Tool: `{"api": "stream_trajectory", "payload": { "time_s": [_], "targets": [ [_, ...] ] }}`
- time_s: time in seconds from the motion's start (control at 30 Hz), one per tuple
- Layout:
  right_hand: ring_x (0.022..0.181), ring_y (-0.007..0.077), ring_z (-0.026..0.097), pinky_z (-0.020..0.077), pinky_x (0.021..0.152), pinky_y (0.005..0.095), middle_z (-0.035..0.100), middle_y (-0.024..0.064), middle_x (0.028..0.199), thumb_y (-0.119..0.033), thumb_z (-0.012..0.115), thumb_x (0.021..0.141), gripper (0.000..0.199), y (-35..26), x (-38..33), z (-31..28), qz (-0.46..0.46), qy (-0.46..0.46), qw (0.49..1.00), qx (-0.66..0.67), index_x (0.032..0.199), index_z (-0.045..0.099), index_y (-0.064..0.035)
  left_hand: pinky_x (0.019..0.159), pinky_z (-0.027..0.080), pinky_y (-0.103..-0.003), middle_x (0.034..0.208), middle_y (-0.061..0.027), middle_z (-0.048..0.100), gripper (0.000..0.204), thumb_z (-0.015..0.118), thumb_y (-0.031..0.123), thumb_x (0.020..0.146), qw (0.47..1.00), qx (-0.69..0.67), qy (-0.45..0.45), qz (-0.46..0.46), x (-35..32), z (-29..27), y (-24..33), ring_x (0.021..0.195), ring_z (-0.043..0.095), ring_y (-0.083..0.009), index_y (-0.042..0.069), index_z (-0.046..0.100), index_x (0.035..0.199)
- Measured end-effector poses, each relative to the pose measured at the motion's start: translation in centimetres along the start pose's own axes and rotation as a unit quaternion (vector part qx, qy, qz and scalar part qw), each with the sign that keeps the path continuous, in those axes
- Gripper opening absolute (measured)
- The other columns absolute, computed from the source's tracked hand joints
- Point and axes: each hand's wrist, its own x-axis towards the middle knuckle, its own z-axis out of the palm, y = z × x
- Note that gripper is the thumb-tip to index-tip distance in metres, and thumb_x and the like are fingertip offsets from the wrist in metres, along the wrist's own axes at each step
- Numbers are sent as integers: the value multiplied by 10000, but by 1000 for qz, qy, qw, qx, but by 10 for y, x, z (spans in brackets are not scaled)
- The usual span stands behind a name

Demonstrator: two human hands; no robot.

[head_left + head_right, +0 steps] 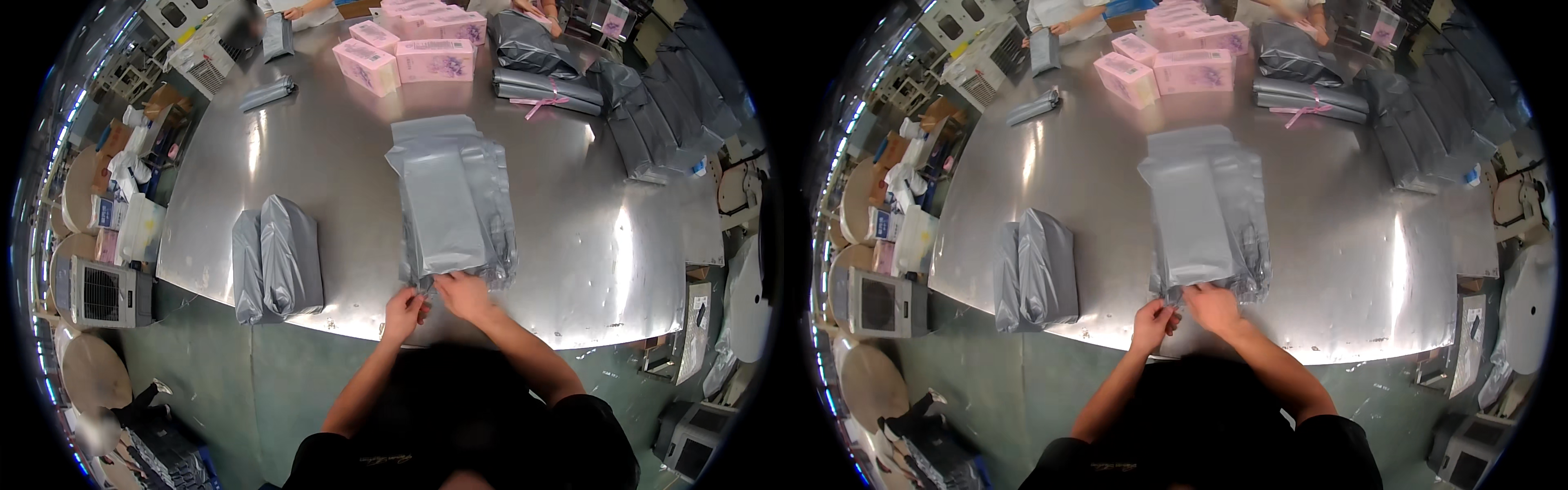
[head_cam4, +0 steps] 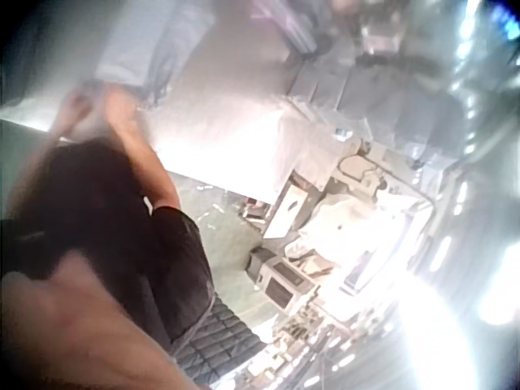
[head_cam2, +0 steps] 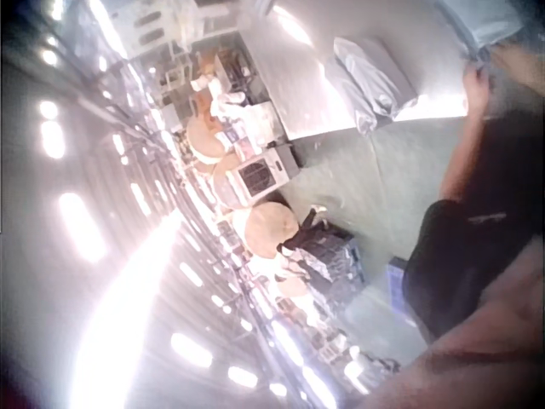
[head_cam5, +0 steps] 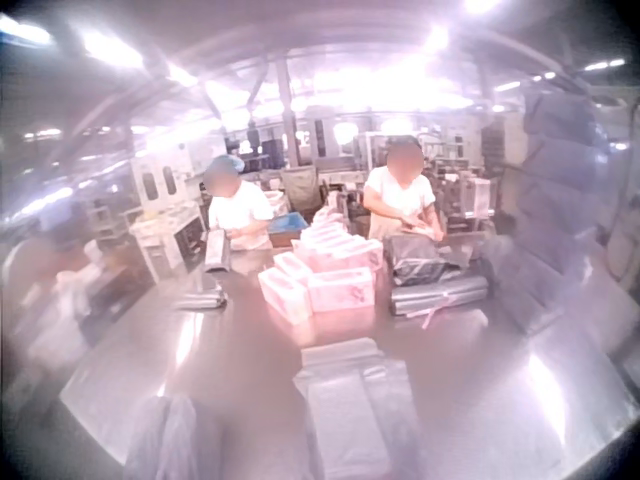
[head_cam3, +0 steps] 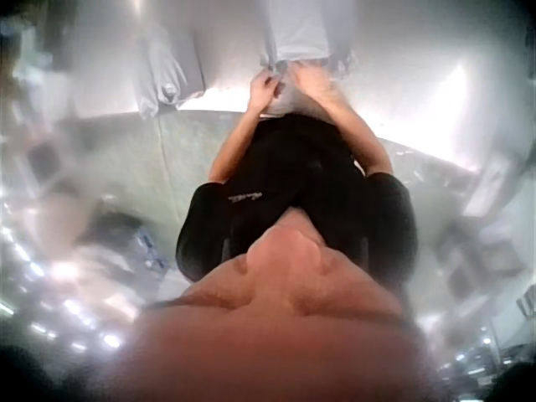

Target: The person places pink boxes into grey poly mailers on a stainless steel table, seals each mailer, and stacks the finished packages. The person then walks through the warehouse area.

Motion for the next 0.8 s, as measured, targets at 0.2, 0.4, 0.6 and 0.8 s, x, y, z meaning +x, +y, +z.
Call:
{"api": "stream_trajectory", "payload": {
  "time_s": [0.2, 0.4, 0.6, 0.8],
  "targets": [
    [726, 263, 684, 570, 591, 393, 615, 29, 995, -192, 654, 873, 176, -19, -10, 6, -107, 49, 993, 17, 1044, 688, -176, 566, 523, -273, 888, -88, 702, 208, 501, -4, 981, 998, -36, -42, 7, -11, 1, 2, 669, 634, -131, -19, 682, 1083],
    [725, 279, 640, 538, 569, 418, 543, 58, 903, -164, 647, 860, 74, 45, -124, -69, -183, -121, 976, -5, 917, 613, -132, 641, 564, -301, 1022, -96, 715, 324, 497, -64, 922, 990, -128, -15, -51, -22, -21, -4, 776, 676, -182, -8, 671, 1190],
    [1064, 268, 682, 524, 921, 392, 723, 153, 1130, -92, 781, 810, 484, 171, -203, -195, 151, -600, 785, 10, 1283, 682, -103, 975, 504, -452, 1353, -105, 597, 460, 682, 26, 823, 728, 487, 81, 476, 3, -36, 61, 1176, 596, -297, 138, 661, 1269],
    [1371, 247, 503, 410, 1167, 458, 630, 33, 1340, -161, 673, 827, 363, 107, 8, -144, -411, 37, 877, -247, 1189, 703, -168, 1164, 386, -480, 1380, -26, 616, 283, 676, 143, 841, 500, 603, -22, 622, 37, -34, 72, 1365, 506, -241, 145, 732, 1118]
  ]
}}
